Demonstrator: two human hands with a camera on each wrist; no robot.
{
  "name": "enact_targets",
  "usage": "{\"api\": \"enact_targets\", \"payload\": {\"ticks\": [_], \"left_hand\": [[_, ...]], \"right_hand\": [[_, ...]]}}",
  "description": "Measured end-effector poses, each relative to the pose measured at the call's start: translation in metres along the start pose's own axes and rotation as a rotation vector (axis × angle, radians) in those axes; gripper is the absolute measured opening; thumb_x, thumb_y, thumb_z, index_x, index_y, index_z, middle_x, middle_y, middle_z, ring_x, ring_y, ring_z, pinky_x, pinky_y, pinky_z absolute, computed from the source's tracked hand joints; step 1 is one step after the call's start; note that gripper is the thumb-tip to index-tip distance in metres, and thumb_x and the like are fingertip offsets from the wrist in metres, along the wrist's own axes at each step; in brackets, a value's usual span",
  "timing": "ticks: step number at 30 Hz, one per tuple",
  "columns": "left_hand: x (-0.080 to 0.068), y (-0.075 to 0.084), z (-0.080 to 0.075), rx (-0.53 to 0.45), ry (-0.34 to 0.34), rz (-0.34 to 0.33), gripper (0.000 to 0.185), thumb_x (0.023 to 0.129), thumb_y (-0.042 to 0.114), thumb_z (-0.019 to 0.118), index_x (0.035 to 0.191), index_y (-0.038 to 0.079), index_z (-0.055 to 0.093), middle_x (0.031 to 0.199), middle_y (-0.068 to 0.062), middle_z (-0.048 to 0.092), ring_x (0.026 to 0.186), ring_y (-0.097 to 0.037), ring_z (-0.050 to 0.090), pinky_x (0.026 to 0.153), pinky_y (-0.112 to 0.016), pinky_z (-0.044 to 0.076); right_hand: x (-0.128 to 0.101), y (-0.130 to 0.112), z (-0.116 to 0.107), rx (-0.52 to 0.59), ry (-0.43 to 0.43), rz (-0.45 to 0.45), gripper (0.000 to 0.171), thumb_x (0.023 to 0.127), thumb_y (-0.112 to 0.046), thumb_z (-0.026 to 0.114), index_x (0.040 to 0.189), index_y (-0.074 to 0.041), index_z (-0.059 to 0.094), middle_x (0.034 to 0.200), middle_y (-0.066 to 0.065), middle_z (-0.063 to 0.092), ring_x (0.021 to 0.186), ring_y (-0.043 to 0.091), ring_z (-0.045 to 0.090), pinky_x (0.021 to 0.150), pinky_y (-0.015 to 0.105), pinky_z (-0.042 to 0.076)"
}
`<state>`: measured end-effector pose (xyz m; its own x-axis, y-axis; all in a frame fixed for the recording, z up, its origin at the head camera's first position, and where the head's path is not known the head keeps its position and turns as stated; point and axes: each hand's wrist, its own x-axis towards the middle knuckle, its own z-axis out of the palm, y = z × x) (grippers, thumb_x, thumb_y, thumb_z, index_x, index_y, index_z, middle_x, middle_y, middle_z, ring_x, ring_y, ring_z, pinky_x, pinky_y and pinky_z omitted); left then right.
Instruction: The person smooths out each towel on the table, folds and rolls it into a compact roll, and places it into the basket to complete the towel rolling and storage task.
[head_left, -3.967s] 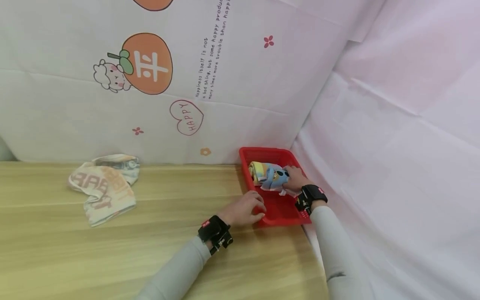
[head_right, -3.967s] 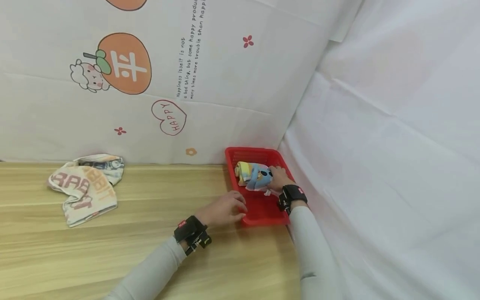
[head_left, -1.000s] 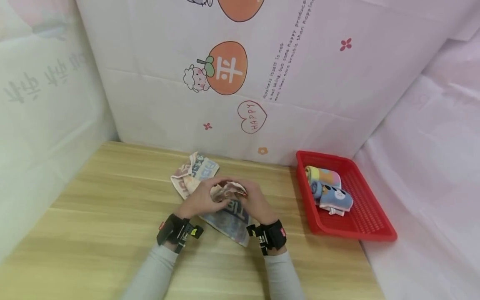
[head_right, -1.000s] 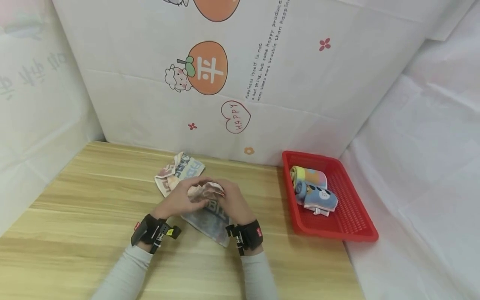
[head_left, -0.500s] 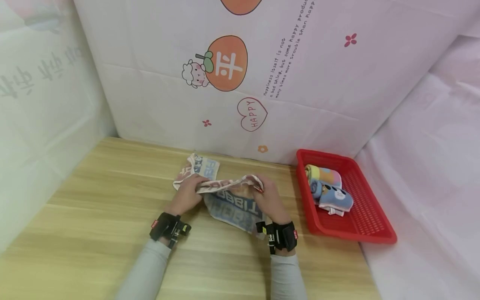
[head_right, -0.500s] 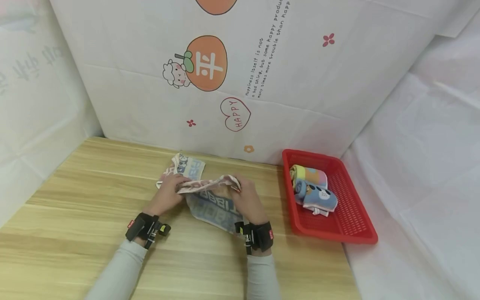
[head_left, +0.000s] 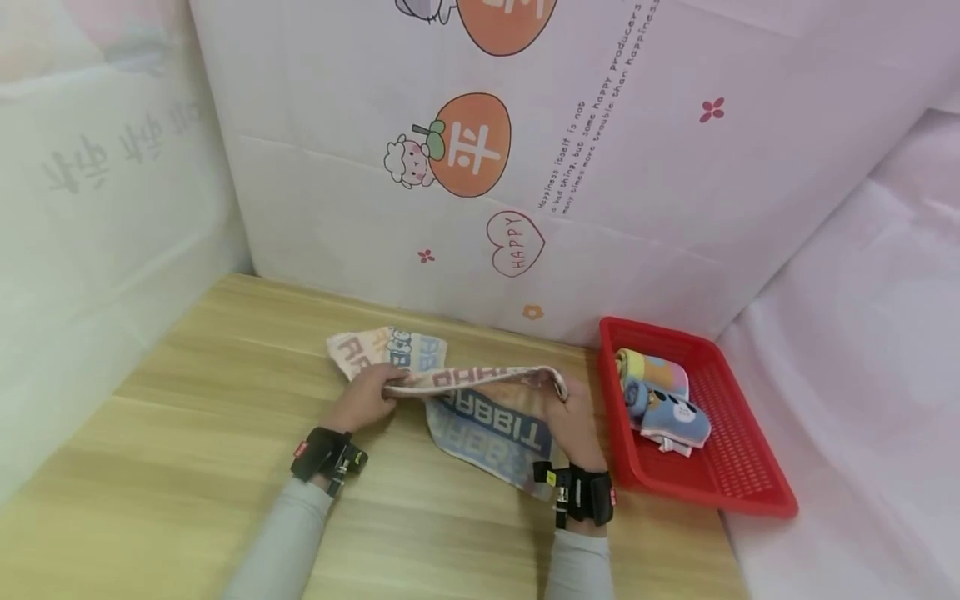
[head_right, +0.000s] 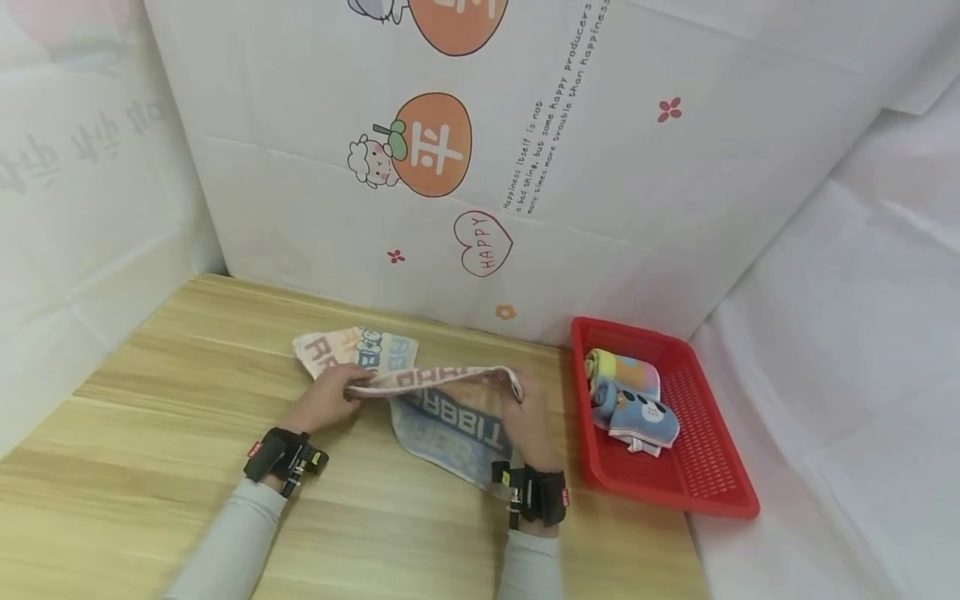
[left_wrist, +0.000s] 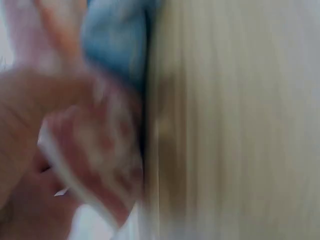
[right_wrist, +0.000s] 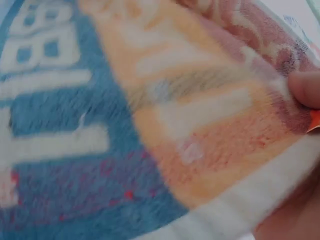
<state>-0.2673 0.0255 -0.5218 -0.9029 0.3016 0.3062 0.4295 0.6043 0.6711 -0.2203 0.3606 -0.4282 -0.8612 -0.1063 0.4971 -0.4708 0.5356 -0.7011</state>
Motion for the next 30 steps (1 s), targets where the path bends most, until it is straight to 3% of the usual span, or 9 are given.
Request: {"api": "enact_targets", "payload": {"ticks": [4, 7, 9, 12, 16, 21, 25, 27, 30], "left_hand": [[-0.008, -0.007, -0.002, 0.049, -0.085, -0.046, 0.047, 0.074, -0.012, 0.066, 0.119, -0.001, 0.071, 0.115, -0.019, 0.070, 0.109, -0.037, 0.064, 0.097, -0.052, 0.052], [-0.012, -0.010, -0.004, 0.149, -0.063, -0.093, 0.043, 0.073, -0.013, 0.062, 0.112, 0.001, 0.074, 0.108, -0.016, 0.071, 0.102, -0.035, 0.064, 0.092, -0.050, 0.054], [-0.014, -0.010, -0.008, 0.202, -0.047, -0.131, 0.035, 0.074, -0.010, 0.062, 0.104, 0.001, 0.074, 0.101, -0.014, 0.070, 0.097, -0.033, 0.062, 0.086, -0.048, 0.053], [-0.017, -0.009, -0.017, 0.219, -0.078, -0.171, 0.015, 0.077, -0.006, 0.063, 0.089, 0.001, 0.070, 0.088, -0.011, 0.067, 0.085, -0.029, 0.060, 0.076, -0.043, 0.053], [-0.024, -0.006, -0.034, 0.153, -0.180, -0.147, 0.002, 0.082, 0.003, 0.067, 0.081, 0.005, 0.065, 0.080, -0.007, 0.065, 0.071, -0.021, 0.057, 0.067, -0.036, 0.051], [-0.033, -0.001, -0.047, 0.067, -0.253, -0.040, 0.012, 0.078, -0.001, 0.068, 0.086, 0.007, 0.066, 0.086, -0.007, 0.067, 0.073, -0.019, 0.057, 0.068, -0.036, 0.052], [-0.044, 0.000, -0.056, 0.080, -0.271, -0.056, 0.020, 0.071, -0.005, 0.071, 0.084, 0.008, 0.066, 0.086, -0.007, 0.065, 0.076, -0.022, 0.058, 0.072, -0.040, 0.054], [-0.049, -0.003, -0.060, 0.132, -0.254, -0.069, 0.019, 0.069, -0.005, 0.073, 0.082, 0.007, 0.066, 0.085, -0.007, 0.064, 0.080, -0.024, 0.058, 0.077, -0.044, 0.054], [-0.050, -0.011, -0.067, 0.175, -0.231, -0.058, 0.014, 0.073, -0.005, 0.071, 0.082, 0.005, 0.066, 0.085, -0.009, 0.064, 0.083, -0.027, 0.059, 0.083, -0.050, 0.053]], "right_hand": [[-0.014, 0.008, -0.017, -0.085, -0.018, 0.078, 0.021, 0.106, -0.016, 0.053, 0.105, -0.013, 0.074, 0.090, 0.003, 0.073, 0.084, 0.013, 0.063, 0.075, 0.024, 0.051], [-0.022, 0.014, -0.027, -0.142, -0.073, 0.110, 0.021, 0.105, -0.014, 0.054, 0.115, -0.013, 0.073, 0.092, 0.007, 0.073, 0.078, 0.019, 0.060, 0.069, 0.029, 0.048], [-0.025, 0.018, -0.032, -0.170, -0.120, 0.139, 0.020, 0.103, -0.009, 0.057, 0.118, -0.011, 0.071, 0.100, 0.008, 0.073, 0.082, 0.021, 0.061, 0.072, 0.031, 0.048], [-0.031, 0.024, -0.036, -0.222, -0.235, 0.220, 0.014, 0.096, -0.005, 0.064, 0.109, -0.009, 0.069, 0.092, 0.005, 0.067, 0.078, 0.018, 0.054, 0.068, 0.030, 0.043], [-0.045, 0.032, -0.039, -0.275, -0.414, 0.303, 0.009, 0.090, -0.005, 0.068, 0.093, -0.014, 0.067, 0.070, -0.002, 0.050, 0.066, 0.012, 0.046, 0.060, 0.026, 0.038], [-0.064, 0.038, -0.043, -0.294, -0.491, 0.287, 0.013, 0.088, -0.001, 0.068, 0.084, -0.013, 0.065, 0.066, -0.005, 0.044, 0.063, 0.009, 0.043, 0.059, 0.024, 0.036], [-0.077, 0.046, -0.039, -0.307, -0.540, 0.210, 0.015, 0.088, -0.008, 0.076, 0.080, -0.012, 0.064, 0.067, -0.008, 0.045, 0.065, 0.006, 0.044, 0.058, 0.023, 0.035], [-0.083, 0.048, -0.035, -0.313, -0.554, 0.180, 0.020, 0.088, -0.014, 0.079, 0.077, -0.014, 0.062, 0.066, -0.010, 0.045, 0.064, 0.004, 0.044, 0.057, 0.021, 0.035], [-0.087, 0.046, -0.031, -0.339, -0.576, 0.210, 0.030, 0.090, -0.016, 0.076, 0.069, -0.013, 0.056, 0.062, -0.008, 0.041, 0.059, 0.005, 0.042, 0.055, 0.021, 0.034]]}}
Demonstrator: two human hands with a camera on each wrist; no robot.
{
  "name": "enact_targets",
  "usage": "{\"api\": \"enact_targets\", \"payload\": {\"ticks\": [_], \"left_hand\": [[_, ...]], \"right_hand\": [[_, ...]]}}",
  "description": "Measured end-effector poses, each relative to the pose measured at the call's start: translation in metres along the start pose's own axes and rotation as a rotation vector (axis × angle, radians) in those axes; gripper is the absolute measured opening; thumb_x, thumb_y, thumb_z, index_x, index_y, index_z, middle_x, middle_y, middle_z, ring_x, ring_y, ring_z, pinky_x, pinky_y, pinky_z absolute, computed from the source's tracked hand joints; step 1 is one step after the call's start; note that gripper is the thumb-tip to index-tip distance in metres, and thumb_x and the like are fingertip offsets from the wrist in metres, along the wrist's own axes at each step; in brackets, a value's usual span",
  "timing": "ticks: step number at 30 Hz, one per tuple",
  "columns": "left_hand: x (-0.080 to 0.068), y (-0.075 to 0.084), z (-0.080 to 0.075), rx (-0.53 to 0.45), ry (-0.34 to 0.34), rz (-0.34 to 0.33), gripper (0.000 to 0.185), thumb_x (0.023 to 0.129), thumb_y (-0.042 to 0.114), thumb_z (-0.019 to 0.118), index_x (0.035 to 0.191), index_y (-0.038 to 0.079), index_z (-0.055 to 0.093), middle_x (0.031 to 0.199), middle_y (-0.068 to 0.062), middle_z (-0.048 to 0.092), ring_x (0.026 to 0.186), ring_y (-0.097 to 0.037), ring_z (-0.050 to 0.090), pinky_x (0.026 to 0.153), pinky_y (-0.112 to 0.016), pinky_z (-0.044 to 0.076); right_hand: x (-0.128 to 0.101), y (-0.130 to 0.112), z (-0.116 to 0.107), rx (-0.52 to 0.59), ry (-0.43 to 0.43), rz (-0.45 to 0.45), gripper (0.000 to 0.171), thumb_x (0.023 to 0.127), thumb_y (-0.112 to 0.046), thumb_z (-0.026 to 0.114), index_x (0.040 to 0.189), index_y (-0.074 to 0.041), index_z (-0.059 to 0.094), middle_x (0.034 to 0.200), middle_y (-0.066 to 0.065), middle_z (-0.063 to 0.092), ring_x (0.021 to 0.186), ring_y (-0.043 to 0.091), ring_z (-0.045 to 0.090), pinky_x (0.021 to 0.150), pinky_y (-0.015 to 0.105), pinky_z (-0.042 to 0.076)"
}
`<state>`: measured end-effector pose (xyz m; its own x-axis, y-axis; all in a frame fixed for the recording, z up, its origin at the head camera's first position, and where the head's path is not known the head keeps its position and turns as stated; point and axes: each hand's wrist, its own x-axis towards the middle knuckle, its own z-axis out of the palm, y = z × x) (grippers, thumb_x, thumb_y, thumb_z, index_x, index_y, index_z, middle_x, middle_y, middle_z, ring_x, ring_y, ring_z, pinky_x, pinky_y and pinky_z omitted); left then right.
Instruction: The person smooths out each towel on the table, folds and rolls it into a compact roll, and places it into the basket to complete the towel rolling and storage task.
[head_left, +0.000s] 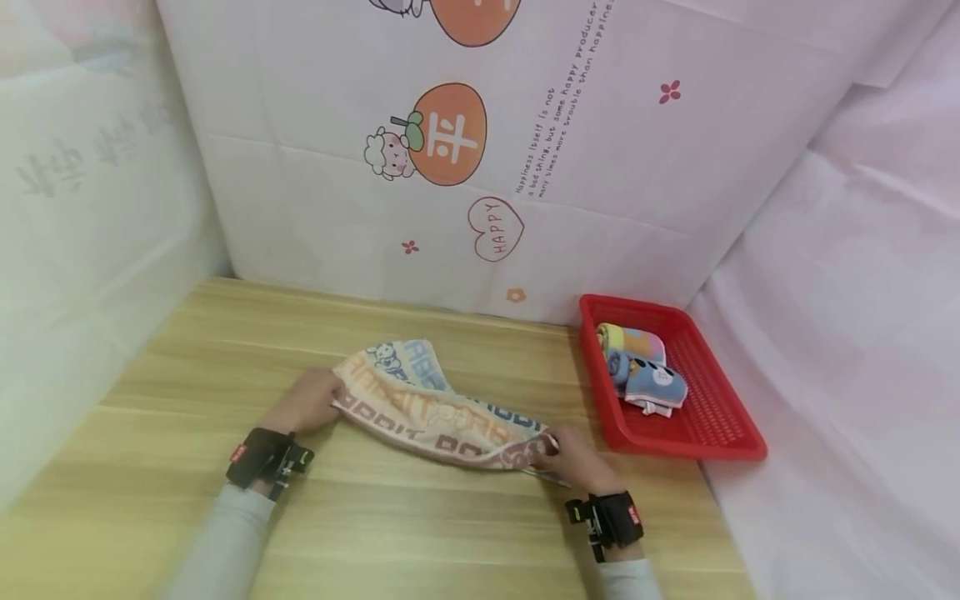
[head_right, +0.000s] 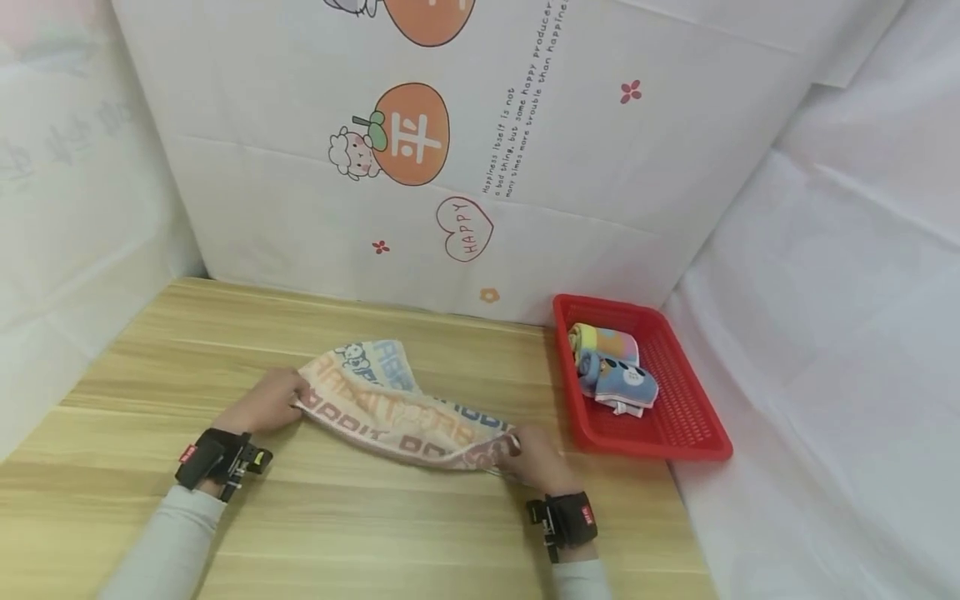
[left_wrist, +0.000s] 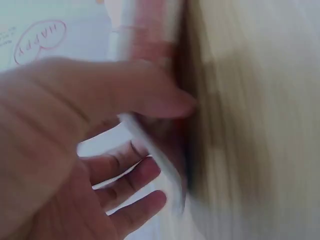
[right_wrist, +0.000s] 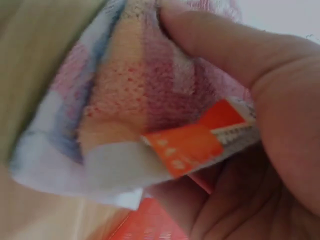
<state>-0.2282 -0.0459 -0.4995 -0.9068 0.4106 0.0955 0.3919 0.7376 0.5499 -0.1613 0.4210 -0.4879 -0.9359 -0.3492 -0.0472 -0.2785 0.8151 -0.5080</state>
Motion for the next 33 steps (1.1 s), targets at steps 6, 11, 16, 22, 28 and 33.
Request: {"api": "enact_targets", "payload": {"ticks": [6, 11, 16, 22, 28, 33], "left_hand": [[0.022, -0.034, -0.019, 0.032, -0.002, -0.081, 0.013, 0.080, -0.004, 0.062, 0.084, 0.007, 0.061, 0.083, -0.008, 0.063, 0.076, -0.025, 0.059, 0.072, -0.045, 0.054], [0.057, -0.058, -0.045, 0.019, 0.088, -0.041, 0.013, 0.083, -0.004, 0.064, 0.091, 0.005, 0.062, 0.087, -0.011, 0.065, 0.079, -0.028, 0.061, 0.072, -0.044, 0.053], [0.086, -0.034, -0.100, 0.022, 0.342, 0.070, 0.006, 0.089, -0.003, 0.064, 0.095, -0.001, 0.063, 0.092, -0.020, 0.066, 0.084, -0.036, 0.060, 0.076, -0.051, 0.052], [0.069, 0.006, -0.152, 0.021, 0.611, 0.239, 0.012, 0.083, -0.013, 0.064, 0.092, -0.005, 0.065, 0.093, -0.023, 0.068, 0.090, -0.039, 0.062, 0.087, -0.054, 0.051], [0.001, -0.004, -0.124, 0.043, 0.532, 0.361, 0.021, 0.077, -0.015, 0.072, 0.091, 0.000, 0.069, 0.092, -0.015, 0.072, 0.085, -0.031, 0.067, 0.079, -0.049, 0.057], [-0.053, -0.030, -0.063, 0.017, 0.202, 0.169, 0.016, 0.084, -0.003, 0.072, 0.093, 0.010, 0.071, 0.093, -0.006, 0.072, 0.086, -0.024, 0.067, 0.077, -0.046, 0.058]], "right_hand": [[0.027, -0.010, -0.026, -0.122, -0.019, 0.158, 0.010, 0.092, -0.007, 0.070, 0.083, -0.010, 0.072, 0.072, -0.003, 0.062, 0.067, 0.013, 0.056, 0.062, 0.030, 0.049], [0.070, 0.001, -0.067, -0.165, 0.073, 0.084, 0.010, 0.091, 0.000, 0.067, 0.092, -0.003, 0.077, 0.084, 0.007, 0.074, 0.078, 0.021, 0.069, 0.069, 0.037, 0.060], [0.096, -0.008, -0.122, -0.211, 0.338, -0.080, 0.017, 0.093, 0.006, 0.062, 0.103, 0.004, 0.076, 0.097, 0.021, 0.075, 0.091, 0.036, 0.070, 0.078, 0.048, 0.058], [0.067, -0.038, -0.151, -0.148, 0.606, -0.236, 0.032, 0.093, 0.015, 0.052, 0.118, 0.005, 0.070, 0.112, 0.026, 0.071, 0.090, 0.037, 0.066, 0.076, 0.047, 0.054], [0.022, -0.035, -0.101, -0.140, 0.518, -0.224, 0.038, 0.086, 0.020, 0.051, 0.115, 0.002, 0.069, 0.111, 0.019, 0.071, 0.103, 0.034, 0.067, 0.085, 0.051, 0.055], [0.001, -0.013, -0.029, -0.099, 0.277, -0.144, 0.038, 0.087, 0.018, 0.053, 0.112, -0.003, 0.073, 0.115, 0.013, 0.072, 0.110, 0.032, 0.067, 0.094, 0.051, 0.056]]}}
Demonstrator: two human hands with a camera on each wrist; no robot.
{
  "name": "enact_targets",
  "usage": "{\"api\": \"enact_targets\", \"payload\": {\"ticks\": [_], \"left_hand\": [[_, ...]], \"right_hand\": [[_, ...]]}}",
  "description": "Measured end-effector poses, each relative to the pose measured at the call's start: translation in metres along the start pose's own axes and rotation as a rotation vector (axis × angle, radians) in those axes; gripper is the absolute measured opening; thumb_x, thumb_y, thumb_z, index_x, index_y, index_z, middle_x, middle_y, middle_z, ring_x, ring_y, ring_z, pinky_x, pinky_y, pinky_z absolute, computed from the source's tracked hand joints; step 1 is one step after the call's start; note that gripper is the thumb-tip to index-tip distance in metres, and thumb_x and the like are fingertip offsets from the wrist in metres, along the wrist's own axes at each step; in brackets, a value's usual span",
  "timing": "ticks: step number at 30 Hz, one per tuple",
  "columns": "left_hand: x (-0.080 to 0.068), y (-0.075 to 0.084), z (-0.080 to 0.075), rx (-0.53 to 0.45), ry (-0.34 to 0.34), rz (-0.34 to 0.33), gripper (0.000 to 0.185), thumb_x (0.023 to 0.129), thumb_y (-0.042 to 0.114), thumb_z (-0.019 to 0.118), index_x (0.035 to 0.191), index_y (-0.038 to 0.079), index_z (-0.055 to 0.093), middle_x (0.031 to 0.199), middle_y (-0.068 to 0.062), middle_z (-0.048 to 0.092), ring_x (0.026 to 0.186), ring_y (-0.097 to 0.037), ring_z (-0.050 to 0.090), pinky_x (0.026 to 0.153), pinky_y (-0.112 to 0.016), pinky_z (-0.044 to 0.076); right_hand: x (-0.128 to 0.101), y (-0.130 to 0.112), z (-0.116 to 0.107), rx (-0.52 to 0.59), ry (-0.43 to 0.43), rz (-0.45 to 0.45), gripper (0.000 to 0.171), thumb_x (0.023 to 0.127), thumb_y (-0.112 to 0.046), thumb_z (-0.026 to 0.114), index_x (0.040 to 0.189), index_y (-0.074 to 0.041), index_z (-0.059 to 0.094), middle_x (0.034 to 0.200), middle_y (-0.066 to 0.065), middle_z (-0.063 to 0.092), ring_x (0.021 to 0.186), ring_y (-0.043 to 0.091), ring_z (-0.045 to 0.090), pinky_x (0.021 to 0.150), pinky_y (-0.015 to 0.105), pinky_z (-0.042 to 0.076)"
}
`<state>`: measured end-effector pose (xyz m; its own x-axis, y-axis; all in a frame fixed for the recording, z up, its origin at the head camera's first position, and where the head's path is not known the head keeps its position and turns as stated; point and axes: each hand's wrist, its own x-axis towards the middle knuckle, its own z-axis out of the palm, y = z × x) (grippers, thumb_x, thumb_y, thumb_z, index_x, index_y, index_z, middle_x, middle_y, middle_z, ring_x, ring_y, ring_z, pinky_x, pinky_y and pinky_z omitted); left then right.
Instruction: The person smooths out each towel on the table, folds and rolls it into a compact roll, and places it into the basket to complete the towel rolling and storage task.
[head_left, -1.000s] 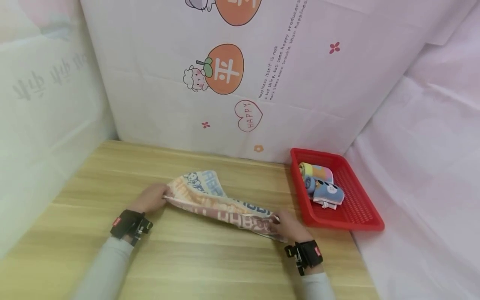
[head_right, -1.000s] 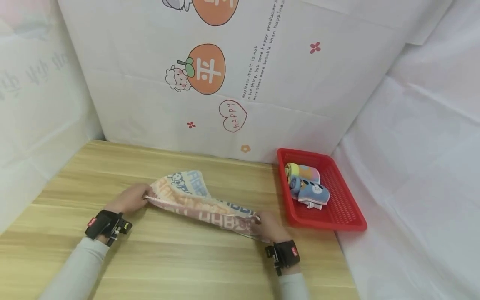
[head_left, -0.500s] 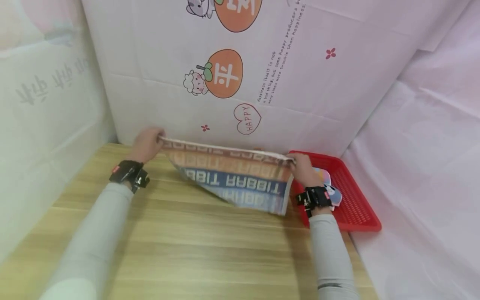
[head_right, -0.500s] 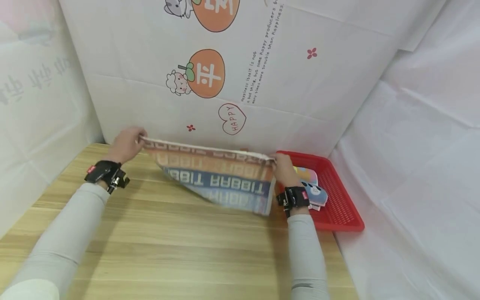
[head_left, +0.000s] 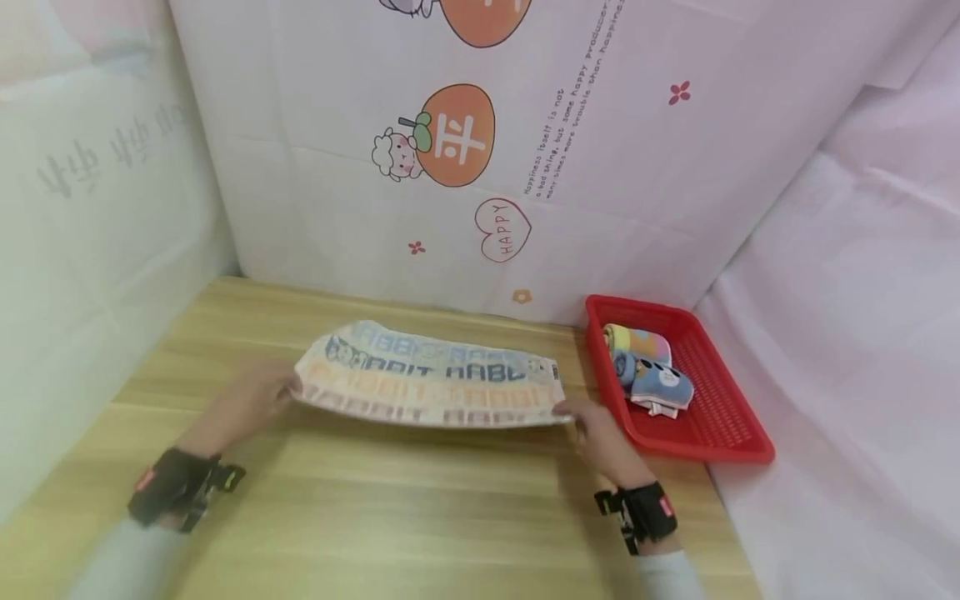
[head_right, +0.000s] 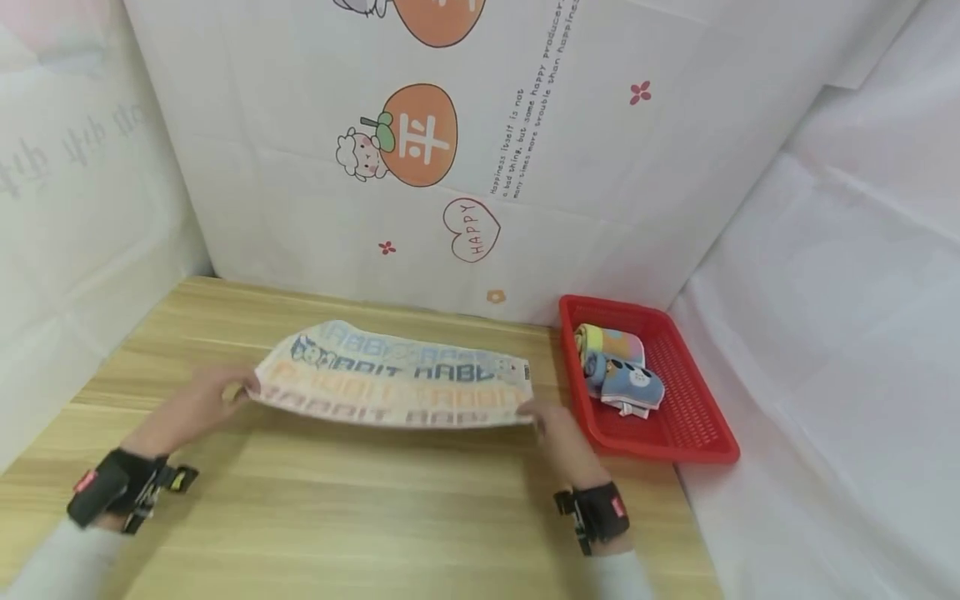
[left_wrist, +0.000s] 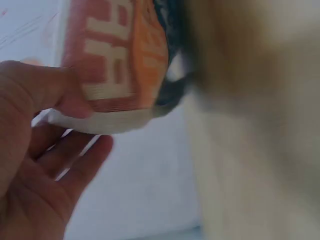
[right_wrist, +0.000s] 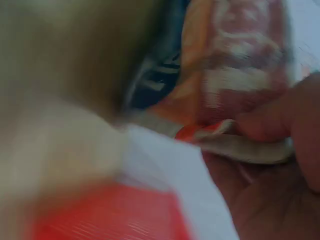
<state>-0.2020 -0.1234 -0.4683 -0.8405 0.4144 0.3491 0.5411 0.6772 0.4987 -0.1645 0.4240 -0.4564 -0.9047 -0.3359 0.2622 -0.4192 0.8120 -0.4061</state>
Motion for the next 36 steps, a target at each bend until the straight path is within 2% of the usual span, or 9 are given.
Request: {"api": "enact_targets", "payload": {"ticks": [3, 7, 11, 14, 18, 21, 25, 30, 36], "left_hand": [[-0.029, -0.003, 0.020, -0.030, -0.187, -0.134, 0.017, 0.085, 0.000, 0.068, 0.095, 0.012, 0.073, 0.095, -0.003, 0.071, 0.088, -0.021, 0.065, 0.081, -0.046, 0.058], [-0.040, 0.000, 0.025, -0.066, -0.242, -0.207, 0.023, 0.085, 0.003, 0.067, 0.106, 0.011, 0.073, 0.105, -0.007, 0.072, 0.096, -0.024, 0.067, 0.085, -0.050, 0.057], [-0.010, 0.001, 0.018, -0.087, -0.185, -0.157, 0.027, 0.091, 0.002, 0.063, 0.117, 0.004, 0.069, 0.121, -0.021, 0.068, 0.110, -0.039, 0.064, 0.094, -0.059, 0.053], [0.028, -0.010, 0.023, -0.121, -0.132, -0.100, 0.033, 0.093, -0.003, 0.057, 0.125, -0.005, 0.063, 0.131, -0.030, 0.061, 0.123, -0.049, 0.055, 0.105, -0.065, 0.043], [0.081, -0.035, 0.038, -0.173, -0.147, -0.140, 0.045, 0.096, 0.001, 0.053, 0.140, -0.012, 0.048, 0.143, -0.036, 0.048, 0.133, -0.053, 0.044, 0.114, -0.066, 0.032], [0.106, -0.055, 0.050, -0.150, -0.224, -0.198, 0.052, 0.096, 0.009, 0.056, 0.143, -0.011, 0.045, 0.142, -0.036, 0.049, 0.131, -0.052, 0.047, 0.112, -0.065, 0.035], [0.115, -0.075, 0.055, -0.019, -0.296, -0.261, 0.049, 0.088, 0.014, 0.063, 0.132, -0.007, 0.059, 0.125, -0.029, 0.064, 0.111, -0.045, 0.061, 0.097, -0.060, 0.050], [0.114, -0.076, 0.045, 0.171, -0.167, -0.308, 0.032, 0.085, 0.011, 0.061, 0.112, -0.003, 0.070, 0.112, -0.027, 0.070, 0.105, -0.050, 0.062, 0.092, -0.067, 0.046], [0.117, -0.068, 0.046, 0.219, -0.161, -0.291, 0.042, 0.086, 0.006, 0.064, 0.127, -0.004, 0.062, 0.135, -0.032, 0.055, 0.127, -0.055, 0.044, 0.106, -0.071, 0.036]], "right_hand": [[-0.020, 0.002, 0.028, 0.011, -0.162, 0.051, 0.031, 0.088, 0.011, 0.058, 0.106, -0.008, 0.075, 0.112, 0.006, 0.072, 0.108, 0.026, 0.066, 0.095, 0.048, 0.055], [-0.034, -0.003, 0.039, 0.032, -0.307, 0.113, 0.012, 0.094, -0.014, 0.069, 0.104, -0.014, 0.075, 0.109, 0.000, 0.070, 0.104, 0.020, 0.065, 0.090, 0.044, 0.056], [-0.030, -0.010, 0.032, 0.090, -0.359, 0.222, 0.024, 0.098, -0.035, 0.067, 0.107, -0.014, 0.073, 0.101, -0.002, 0.069, 0.094, 0.017, 0.062, 0.082, 0.040, 0.055], [-0.017, -0.009, 0.030, 0.113, -0.311, 0.220, 0.025, 0.102, -0.028, 0.061, 0.113, -0.008, 0.071, 0.105, 0.003, 0.069, 0.101, 0.021, 0.063, 0.089, 0.046, 0.055], [0.010, 0.003, 0.044, 0.121, -0.199, 0.109, 0.027, 0.101, -0.010, 0.059, 0.125, 0.001, 0.067, 0.125, 0.017, 0.066, 0.119, 0.033, 0.061, 0.101, 0.054, 0.051], [0.025, 0.011, 0.059, 0.132, -0.205, 0.095, 0.034, 0.100, -0.009, 0.059, 0.133, -0.003, 0.064, 0.136, 0.018, 0.061, 0.116, 0.034, 0.064, 0.095, 0.052, 0.055], [0.029, 0.013, 0.072, 0.108, -0.270, 0.109, 0.040, 0.100, -0.011, 0.060, 0.138, -0.002, 0.060, 0.142, 0.021, 0.056, 0.123, 0.038, 0.060, 0.099, 0.052, 0.053], [0.026, 0.007, 0.066, 0.095, -0.256, 0.102, 0.037, 0.099, -0.007, 0.060, 0.134, 0.003, 0.062, 0.141, 0.027, 0.055, 0.132, 0.043, 0.052, 0.108, 0.055, 0.046], [0.043, 0.020, 0.048, 0.121, -0.257, 0.086, 0.016, 0.099, -0.003, 0.057, 0.101, 0.002, 0.072, 0.094, 0.015, 0.067, 0.081, 0.025, 0.062, 0.071, 0.038, 0.053]]}}
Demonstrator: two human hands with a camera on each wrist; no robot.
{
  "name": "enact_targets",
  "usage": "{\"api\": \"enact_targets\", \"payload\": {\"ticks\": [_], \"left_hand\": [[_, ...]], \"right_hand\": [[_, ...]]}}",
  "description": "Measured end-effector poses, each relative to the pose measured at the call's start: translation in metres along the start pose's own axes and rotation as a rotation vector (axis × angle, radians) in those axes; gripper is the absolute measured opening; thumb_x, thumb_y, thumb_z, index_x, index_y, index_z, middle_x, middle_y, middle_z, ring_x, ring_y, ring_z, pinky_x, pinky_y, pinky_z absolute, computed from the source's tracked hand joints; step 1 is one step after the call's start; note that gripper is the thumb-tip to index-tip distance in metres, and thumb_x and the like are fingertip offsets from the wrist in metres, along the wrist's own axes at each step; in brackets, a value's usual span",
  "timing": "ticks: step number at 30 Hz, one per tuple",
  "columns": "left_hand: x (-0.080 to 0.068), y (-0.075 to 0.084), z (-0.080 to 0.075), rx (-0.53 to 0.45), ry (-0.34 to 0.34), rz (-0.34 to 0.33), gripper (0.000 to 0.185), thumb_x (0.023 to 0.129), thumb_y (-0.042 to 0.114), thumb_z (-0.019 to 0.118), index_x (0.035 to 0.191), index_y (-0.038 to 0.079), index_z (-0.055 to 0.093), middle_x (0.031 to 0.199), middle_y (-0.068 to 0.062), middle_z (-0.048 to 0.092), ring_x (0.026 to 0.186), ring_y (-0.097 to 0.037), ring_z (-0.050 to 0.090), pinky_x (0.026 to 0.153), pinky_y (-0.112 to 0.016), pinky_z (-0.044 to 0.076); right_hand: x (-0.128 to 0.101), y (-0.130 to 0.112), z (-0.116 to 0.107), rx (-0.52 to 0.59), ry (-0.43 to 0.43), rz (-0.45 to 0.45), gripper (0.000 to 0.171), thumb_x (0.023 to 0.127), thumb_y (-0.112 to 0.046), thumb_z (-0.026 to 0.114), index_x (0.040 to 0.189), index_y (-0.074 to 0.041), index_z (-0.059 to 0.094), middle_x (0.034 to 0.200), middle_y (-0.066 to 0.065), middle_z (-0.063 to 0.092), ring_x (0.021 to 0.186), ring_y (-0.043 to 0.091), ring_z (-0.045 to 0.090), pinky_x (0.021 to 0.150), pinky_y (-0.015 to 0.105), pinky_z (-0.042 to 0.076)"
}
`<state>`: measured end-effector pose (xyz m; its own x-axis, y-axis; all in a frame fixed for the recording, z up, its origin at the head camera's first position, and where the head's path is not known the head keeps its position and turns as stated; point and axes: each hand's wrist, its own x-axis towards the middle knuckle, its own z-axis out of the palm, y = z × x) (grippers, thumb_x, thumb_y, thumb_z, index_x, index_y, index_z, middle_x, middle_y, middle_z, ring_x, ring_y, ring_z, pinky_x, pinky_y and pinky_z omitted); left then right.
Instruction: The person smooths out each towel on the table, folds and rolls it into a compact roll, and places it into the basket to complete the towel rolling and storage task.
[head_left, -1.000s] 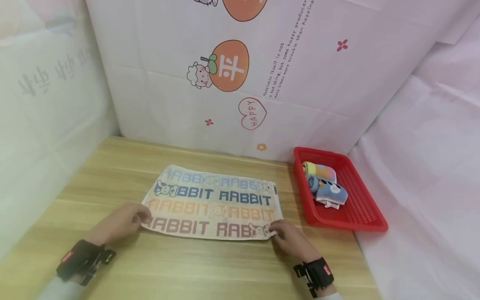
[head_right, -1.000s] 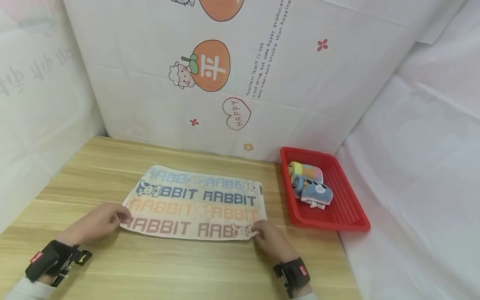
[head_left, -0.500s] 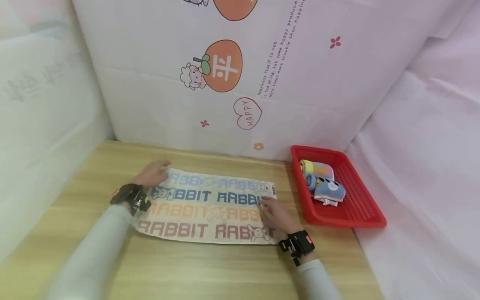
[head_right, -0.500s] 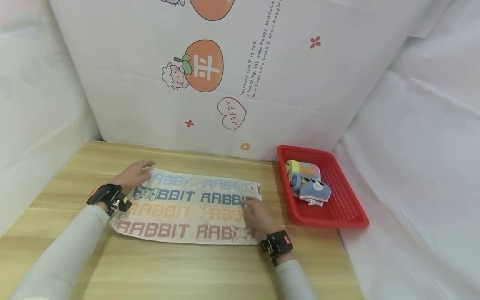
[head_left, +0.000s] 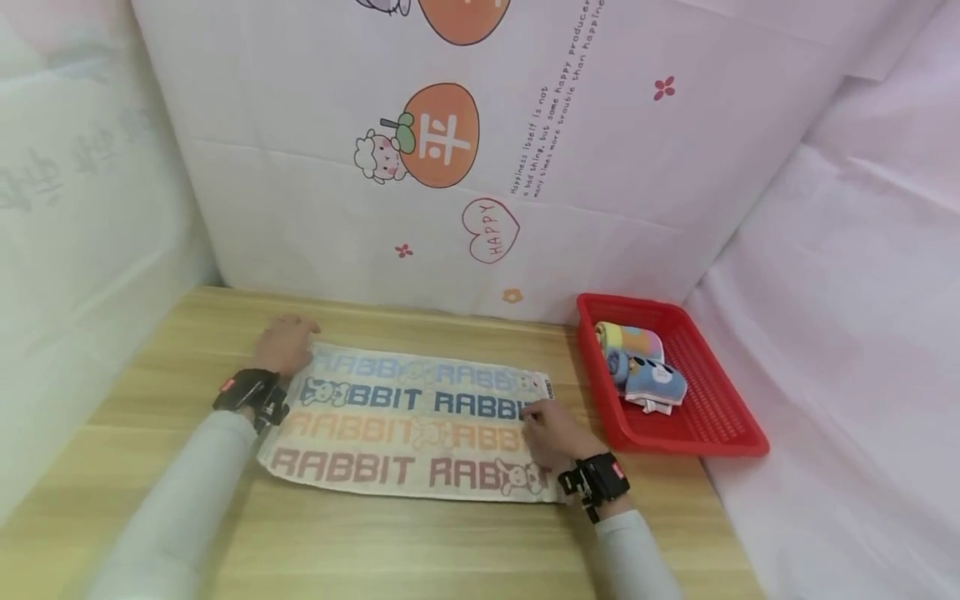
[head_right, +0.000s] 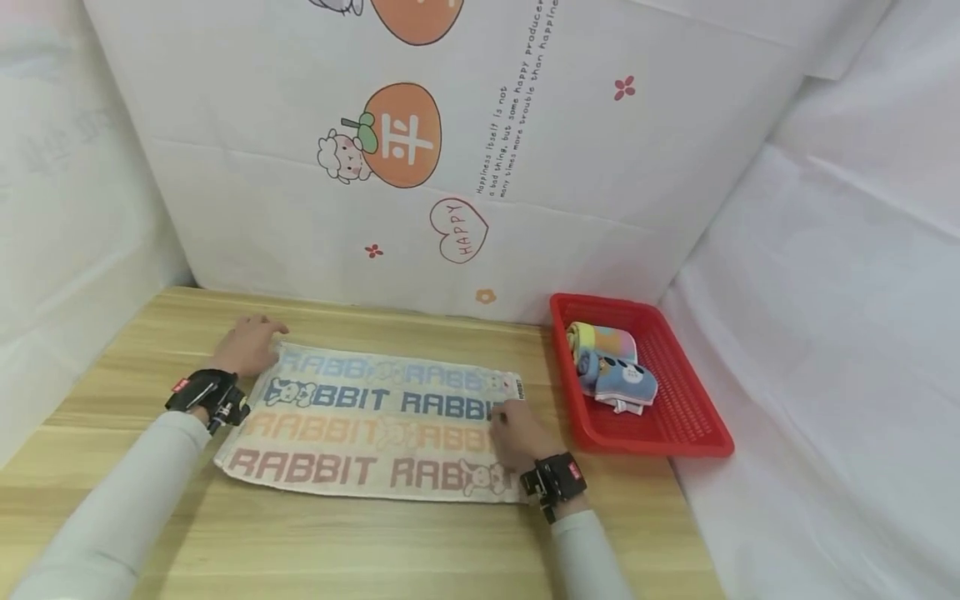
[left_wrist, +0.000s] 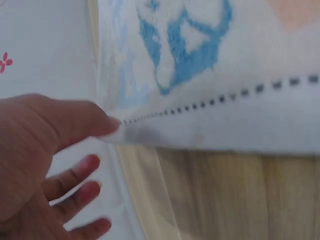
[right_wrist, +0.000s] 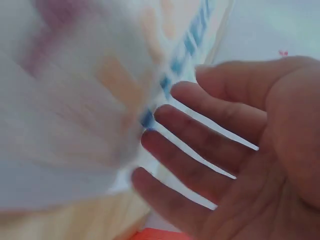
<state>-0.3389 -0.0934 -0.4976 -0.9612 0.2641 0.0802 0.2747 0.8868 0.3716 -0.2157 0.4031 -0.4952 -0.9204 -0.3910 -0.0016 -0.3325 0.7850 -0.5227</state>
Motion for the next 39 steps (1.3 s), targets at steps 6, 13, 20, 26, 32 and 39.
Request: {"api": "enact_targets", "payload": {"ticks": [6, 13, 20, 26, 32, 39], "left_hand": [[0.014, 0.000, 0.018, -0.045, -0.022, 0.091, 0.038, 0.091, 0.000, 0.053, 0.127, -0.005, 0.062, 0.136, -0.030, 0.057, 0.130, -0.050, 0.047, 0.109, -0.066, 0.038], [0.018, -0.006, 0.025, -0.127, -0.086, 0.001, 0.034, 0.089, -0.001, 0.053, 0.120, -0.005, 0.065, 0.123, -0.029, 0.064, 0.115, -0.049, 0.058, 0.097, -0.065, 0.047], [0.011, -0.006, 0.018, -0.164, -0.105, -0.019, 0.027, 0.088, 0.004, 0.057, 0.112, -0.004, 0.067, 0.111, -0.024, 0.069, 0.101, -0.040, 0.064, 0.088, -0.057, 0.052], [0.007, -0.013, 0.011, -0.271, -0.075, 0.015, 0.024, 0.090, 0.002, 0.057, 0.111, -0.006, 0.066, 0.112, -0.026, 0.067, 0.105, -0.044, 0.061, 0.093, -0.061, 0.050], [0.007, -0.007, -0.002, -0.336, -0.055, -0.018, 0.024, 0.099, 0.011, 0.055, 0.114, -0.005, 0.066, 0.108, -0.022, 0.067, 0.099, -0.038, 0.063, 0.085, -0.053, 0.053], [0.012, 0.006, -0.023, -0.343, 0.080, 0.074, 0.019, 0.092, 0.005, 0.061, 0.106, -0.005, 0.069, 0.106, -0.025, 0.068, 0.096, -0.039, 0.064, 0.083, -0.054, 0.055]], "right_hand": [[0.050, 0.025, -0.022, -0.123, 0.100, 0.145, 0.029, 0.099, -0.006, 0.061, 0.125, 0.004, 0.065, 0.122, 0.020, 0.068, 0.114, 0.032, 0.063, 0.098, 0.050, 0.053], [0.084, 0.045, -0.020, -0.134, 0.026, 0.242, 0.033, 0.096, -0.009, 0.064, 0.128, -0.001, 0.062, 0.121, 0.015, 0.066, 0.110, 0.029, 0.062, 0.096, 0.051, 0.053], [0.085, 0.042, -0.025, -0.078, -0.046, 0.327, 0.014, 0.092, -0.010, 0.071, 0.105, -0.009, 0.066, 0.097, 0.007, 0.063, 0.088, 0.023, 0.058, 0.074, 0.036, 0.053], [0.086, 0.047, -0.031, -0.082, -0.052, 0.274, 0.008, 0.090, -0.005, 0.072, 0.092, -0.008, 0.065, 0.090, 0.006, 0.061, 0.082, 0.021, 0.058, 0.065, 0.030, 0.050], [0.084, 0.051, -0.044, -0.086, 0.034, 0.194, 0.010, 0.089, 0.005, 0.067, 0.092, -0.004, 0.065, 0.091, 0.009, 0.063, 0.083, 0.023, 0.058, 0.068, 0.032, 0.052], [0.080, 0.043, -0.073, -0.124, 0.237, 0.059, 0.010, 0.088, 0.006, 0.068, 0.094, -0.001, 0.068, 0.092, 0.012, 0.067, 0.087, 0.028, 0.064, 0.075, 0.043, 0.057]]}}
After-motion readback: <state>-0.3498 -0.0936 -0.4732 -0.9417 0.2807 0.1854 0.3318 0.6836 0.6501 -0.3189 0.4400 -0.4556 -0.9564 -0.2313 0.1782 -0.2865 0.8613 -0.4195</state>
